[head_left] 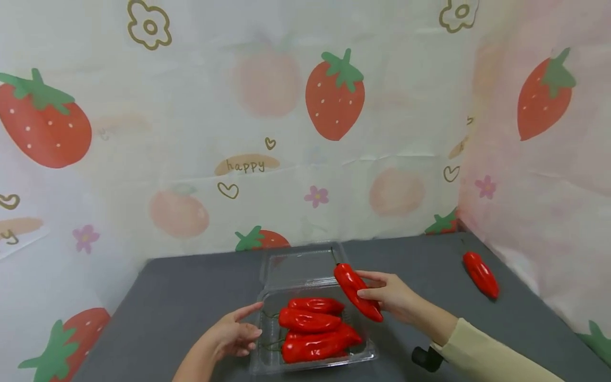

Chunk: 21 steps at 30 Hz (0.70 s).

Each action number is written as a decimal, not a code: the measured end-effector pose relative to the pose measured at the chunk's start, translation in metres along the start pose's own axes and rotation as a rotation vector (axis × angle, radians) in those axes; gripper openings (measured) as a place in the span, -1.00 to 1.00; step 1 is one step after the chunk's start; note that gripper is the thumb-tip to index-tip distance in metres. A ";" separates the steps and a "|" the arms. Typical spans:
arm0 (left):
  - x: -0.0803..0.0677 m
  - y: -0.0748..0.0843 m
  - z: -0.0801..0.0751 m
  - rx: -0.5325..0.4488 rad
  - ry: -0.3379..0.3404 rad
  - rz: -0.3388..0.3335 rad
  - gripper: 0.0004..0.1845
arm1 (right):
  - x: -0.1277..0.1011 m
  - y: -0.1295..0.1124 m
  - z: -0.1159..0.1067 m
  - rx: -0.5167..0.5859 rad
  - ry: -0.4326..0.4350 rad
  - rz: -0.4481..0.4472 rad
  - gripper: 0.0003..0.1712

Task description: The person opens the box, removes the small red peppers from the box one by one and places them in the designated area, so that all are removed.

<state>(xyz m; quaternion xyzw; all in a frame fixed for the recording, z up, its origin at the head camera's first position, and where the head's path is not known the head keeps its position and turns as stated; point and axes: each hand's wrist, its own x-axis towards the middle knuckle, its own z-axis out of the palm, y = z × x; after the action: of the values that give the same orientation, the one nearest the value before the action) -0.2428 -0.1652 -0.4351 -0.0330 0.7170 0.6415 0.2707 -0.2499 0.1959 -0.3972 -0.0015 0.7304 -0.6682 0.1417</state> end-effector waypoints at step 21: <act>-0.003 0.000 0.002 0.001 0.003 0.014 -0.23 | -0.022 0.007 -0.063 0.019 0.051 -0.040 -0.28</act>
<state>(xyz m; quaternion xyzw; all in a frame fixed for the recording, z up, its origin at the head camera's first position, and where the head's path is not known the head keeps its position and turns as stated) -0.2401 -0.1639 -0.4337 -0.0291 0.7179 0.6429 0.2652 -0.2410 0.2623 -0.3951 0.0023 0.7273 -0.6774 0.1099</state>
